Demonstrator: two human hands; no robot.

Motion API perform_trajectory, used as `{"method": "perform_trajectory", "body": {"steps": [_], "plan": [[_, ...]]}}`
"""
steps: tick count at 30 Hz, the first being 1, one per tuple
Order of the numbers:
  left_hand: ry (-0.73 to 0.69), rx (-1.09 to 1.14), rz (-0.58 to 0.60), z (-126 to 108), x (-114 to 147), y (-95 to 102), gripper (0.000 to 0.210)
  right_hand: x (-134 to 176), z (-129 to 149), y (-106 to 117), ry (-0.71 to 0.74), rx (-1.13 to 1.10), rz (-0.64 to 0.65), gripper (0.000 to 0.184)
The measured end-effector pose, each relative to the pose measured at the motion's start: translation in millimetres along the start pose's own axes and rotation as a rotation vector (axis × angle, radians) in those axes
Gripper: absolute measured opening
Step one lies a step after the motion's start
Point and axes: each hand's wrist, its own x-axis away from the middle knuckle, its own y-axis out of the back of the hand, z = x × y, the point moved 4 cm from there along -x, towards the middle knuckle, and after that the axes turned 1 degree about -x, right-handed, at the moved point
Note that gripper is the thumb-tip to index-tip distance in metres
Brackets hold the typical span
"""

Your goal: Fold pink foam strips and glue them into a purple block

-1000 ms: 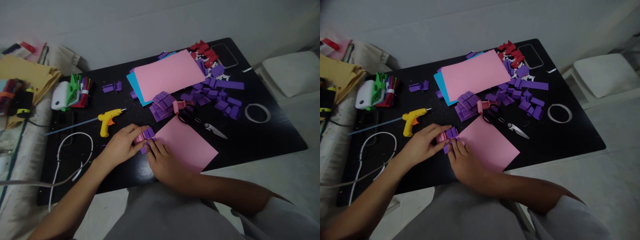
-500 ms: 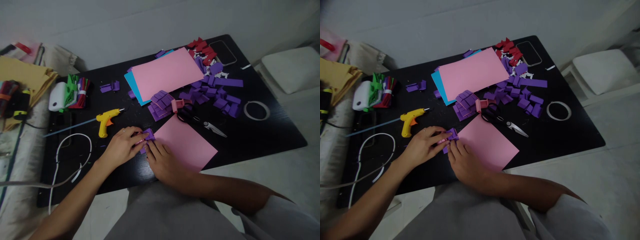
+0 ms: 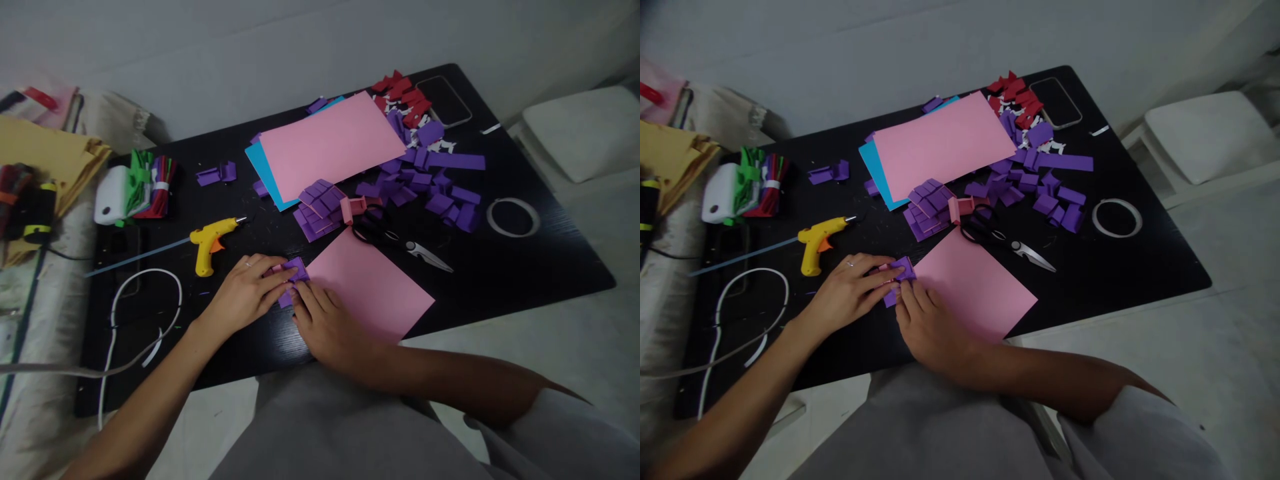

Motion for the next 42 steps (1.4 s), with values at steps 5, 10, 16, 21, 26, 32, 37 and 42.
{"method": "perform_trajectory", "body": {"steps": [5,10,16,21,26,32,37,42], "plan": [[-0.010,0.003,-0.003,0.7,0.8,-1.4,0.034,2.3,-1.4,-4.5,-0.068,-0.108,-0.009,0.045],[-0.004,0.020,0.007,2.0,2.4,-3.8,0.034,2.1,-0.5,-5.0,-0.090,-0.092,-0.013,0.046],[0.021,0.066,0.020,2.8,3.5,-4.8,0.033,-0.8,1.3,-1.3,-0.059,-0.001,-0.009,0.044],[0.090,0.151,0.000,3.0,5.1,-3.4,0.031,-2.2,-3.0,0.8,-0.062,-0.042,0.014,0.040],[0.197,0.228,-0.037,-4.0,12.9,-0.9,0.024,-8.2,-19.4,13.1,-0.028,-0.249,0.024,0.049],[0.230,0.205,-0.057,-13.9,26.5,-2.2,0.022,-12.1,-30.9,13.0,-0.015,-0.336,-0.051,0.033],[0.161,0.085,-0.111,-8.8,27.9,-2.9,0.027,-12.6,-32.2,9.1,0.005,-0.334,-0.077,0.033],[0.080,0.121,-0.085,-7.1,26.9,-5.9,0.029,-16.2,-40.0,8.8,0.096,-0.324,-0.072,0.037]]}}
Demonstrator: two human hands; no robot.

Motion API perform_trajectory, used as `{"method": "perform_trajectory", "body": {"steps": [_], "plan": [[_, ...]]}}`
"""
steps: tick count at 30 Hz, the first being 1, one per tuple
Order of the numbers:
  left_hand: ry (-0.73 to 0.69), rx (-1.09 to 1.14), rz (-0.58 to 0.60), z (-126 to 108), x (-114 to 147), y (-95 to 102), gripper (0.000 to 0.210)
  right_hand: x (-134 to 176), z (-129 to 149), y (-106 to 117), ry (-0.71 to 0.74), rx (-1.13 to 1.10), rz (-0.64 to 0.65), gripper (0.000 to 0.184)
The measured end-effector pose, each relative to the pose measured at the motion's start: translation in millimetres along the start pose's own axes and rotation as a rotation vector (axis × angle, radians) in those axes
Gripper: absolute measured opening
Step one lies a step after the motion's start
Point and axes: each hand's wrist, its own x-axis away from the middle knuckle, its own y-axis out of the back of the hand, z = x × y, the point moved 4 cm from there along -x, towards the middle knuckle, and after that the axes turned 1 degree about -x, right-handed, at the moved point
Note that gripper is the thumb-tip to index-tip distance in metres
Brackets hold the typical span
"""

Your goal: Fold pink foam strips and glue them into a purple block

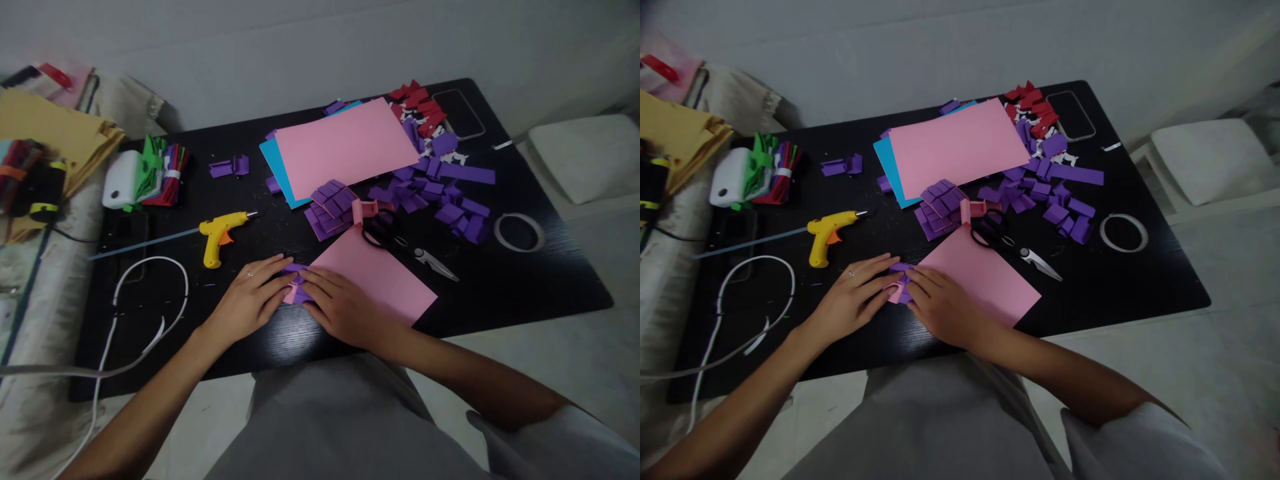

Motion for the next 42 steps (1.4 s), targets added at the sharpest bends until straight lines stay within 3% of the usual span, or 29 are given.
{"method": "perform_trajectory", "body": {"steps": [6,12,20,36,42], "plan": [[-0.069,-0.114,0.006,-10.4,9.9,-2.1,0.037,-1.5,-10.5,-2.1,0.077,-0.046,0.085,0.039],[-0.045,-0.193,0.051,-14.6,17.0,-8.2,0.048,-1.5,-10.3,-1.8,0.069,-0.091,0.081,0.038],[-0.055,-0.198,0.019,-14.1,15.8,-10.9,0.048,-0.5,-10.3,-3.7,0.079,-0.086,0.084,0.036],[0.000,-0.065,0.017,-9.2,10.8,-6.0,0.038,-0.9,-10.2,-4.5,0.059,-0.079,0.134,0.042],[0.037,-0.003,0.021,-6.3,10.0,-4.3,0.023,2.4,-10.3,-5.4,0.080,-0.056,0.158,0.034]]}}
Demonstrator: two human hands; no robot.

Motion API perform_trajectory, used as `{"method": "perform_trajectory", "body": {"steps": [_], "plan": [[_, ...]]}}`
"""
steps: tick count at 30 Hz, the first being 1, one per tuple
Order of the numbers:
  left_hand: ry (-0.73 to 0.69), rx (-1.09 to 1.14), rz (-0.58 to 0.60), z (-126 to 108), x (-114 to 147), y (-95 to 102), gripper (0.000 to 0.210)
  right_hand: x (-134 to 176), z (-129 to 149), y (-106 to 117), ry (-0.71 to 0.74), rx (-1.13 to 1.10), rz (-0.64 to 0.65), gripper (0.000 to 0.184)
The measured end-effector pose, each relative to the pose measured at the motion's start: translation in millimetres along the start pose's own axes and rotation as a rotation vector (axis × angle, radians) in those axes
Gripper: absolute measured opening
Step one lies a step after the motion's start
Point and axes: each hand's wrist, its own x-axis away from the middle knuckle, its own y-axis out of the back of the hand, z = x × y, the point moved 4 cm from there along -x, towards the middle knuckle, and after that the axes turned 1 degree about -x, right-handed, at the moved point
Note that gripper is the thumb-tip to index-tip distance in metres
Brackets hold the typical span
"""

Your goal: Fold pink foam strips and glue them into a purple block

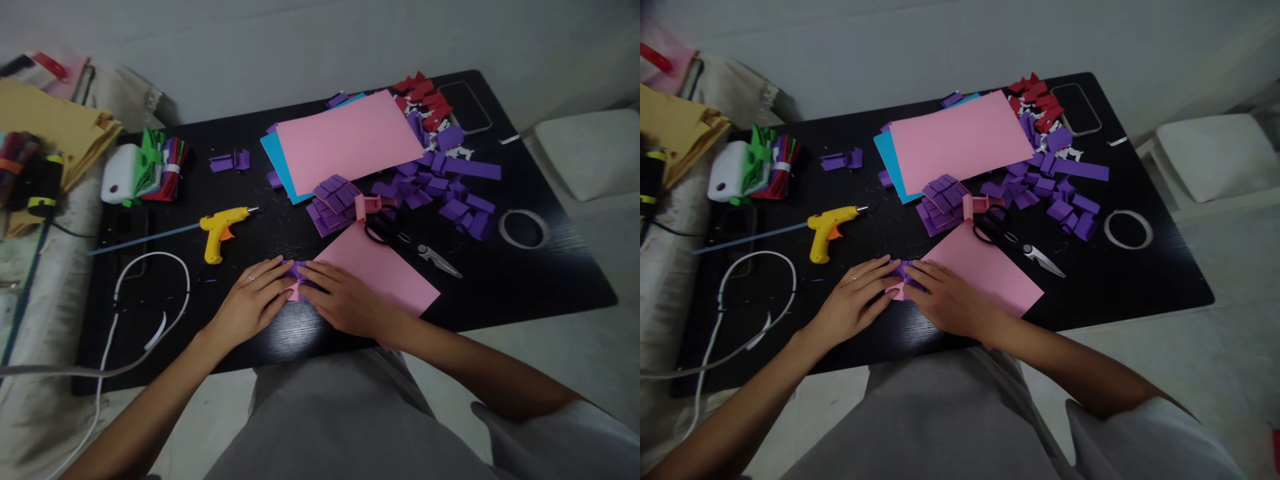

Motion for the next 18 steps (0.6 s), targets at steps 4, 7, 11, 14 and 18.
{"method": "perform_trajectory", "body": {"steps": [4,7,11,14,18], "plan": [[-0.049,-0.048,-0.003,1.0,1.1,-0.3,0.023,0.5,0.4,-0.6,0.003,0.032,0.015,0.034],[-0.091,-0.084,-0.026,-1.7,1.0,0.5,0.022,-0.2,1.3,0.4,0.000,0.039,0.010,0.034],[-0.124,-0.126,-0.069,-7.9,-0.8,1.1,0.024,-1.6,2.5,1.5,0.005,0.050,0.016,0.034],[-0.142,-0.141,-0.082,-10.2,-1.3,0.2,0.023,-2.0,2.6,1.4,0.008,0.055,0.008,0.034],[-0.126,-0.100,-0.083,-9.0,-0.5,-0.9,0.022,-1.7,2.1,-0.1,0.008,0.045,0.004,0.034]]}}
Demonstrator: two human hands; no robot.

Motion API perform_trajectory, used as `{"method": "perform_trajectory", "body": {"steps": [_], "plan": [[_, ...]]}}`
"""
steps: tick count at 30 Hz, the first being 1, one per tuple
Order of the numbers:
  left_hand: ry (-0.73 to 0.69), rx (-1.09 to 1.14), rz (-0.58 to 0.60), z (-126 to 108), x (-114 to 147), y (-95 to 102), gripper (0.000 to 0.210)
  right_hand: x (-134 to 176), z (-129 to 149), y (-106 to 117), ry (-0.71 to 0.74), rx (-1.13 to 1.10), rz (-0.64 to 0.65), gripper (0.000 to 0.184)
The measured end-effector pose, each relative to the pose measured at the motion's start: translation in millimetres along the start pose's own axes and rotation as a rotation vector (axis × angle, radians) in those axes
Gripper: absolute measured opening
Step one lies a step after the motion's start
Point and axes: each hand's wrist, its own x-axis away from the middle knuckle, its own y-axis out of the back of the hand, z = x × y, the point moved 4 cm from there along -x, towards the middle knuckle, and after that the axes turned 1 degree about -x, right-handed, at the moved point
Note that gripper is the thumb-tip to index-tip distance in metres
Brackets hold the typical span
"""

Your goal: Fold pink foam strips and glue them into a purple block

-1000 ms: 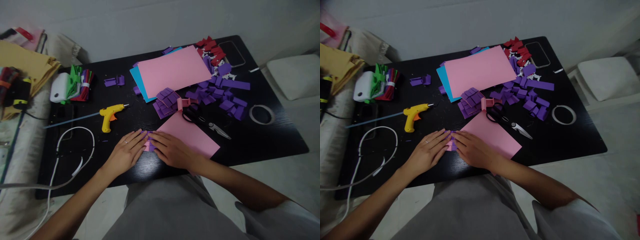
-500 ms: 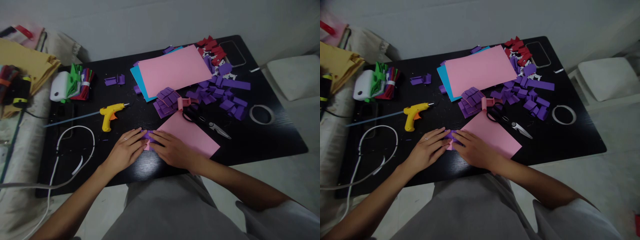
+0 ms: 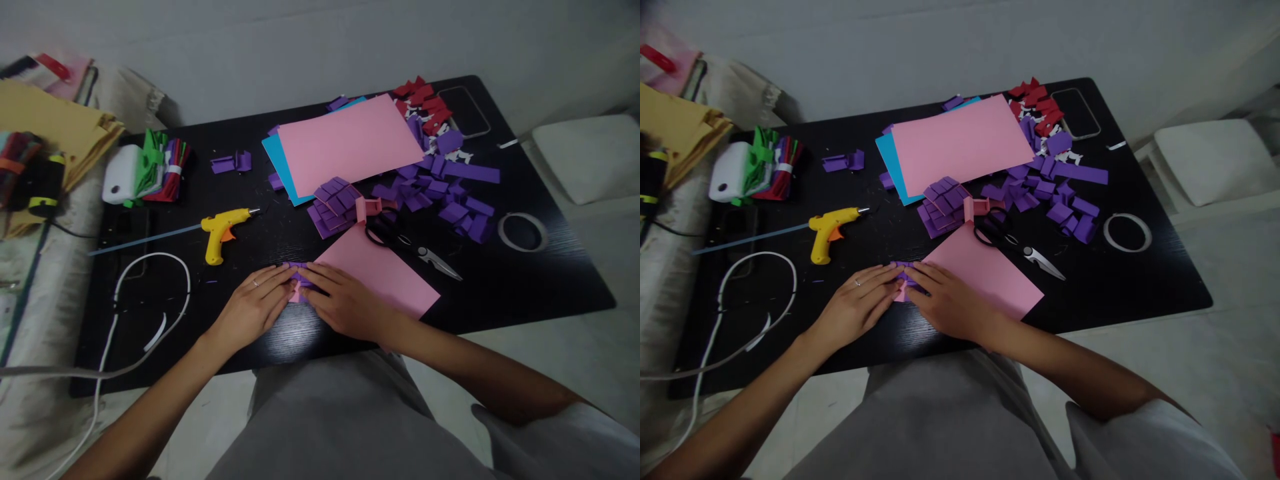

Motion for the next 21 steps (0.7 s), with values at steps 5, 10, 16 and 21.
{"method": "perform_trajectory", "body": {"steps": [5,10,16,21], "plan": [[0.101,0.118,-0.009,5.4,1.4,-1.5,0.022,0.2,0.1,-0.4,-0.008,-0.009,0.018,0.033],[0.030,0.103,-0.014,8.0,4.5,-3.0,0.016,0.2,0.7,-0.6,-0.006,0.015,0.033,0.034],[0.019,0.095,-0.017,7.9,4.6,-2.0,0.016,-0.6,1.7,0.7,-0.017,0.024,0.022,0.035],[0.103,0.142,-0.027,8.2,3.2,-2.2,0.022,-1.2,2.9,0.5,-0.027,0.028,0.050,0.044]]}}
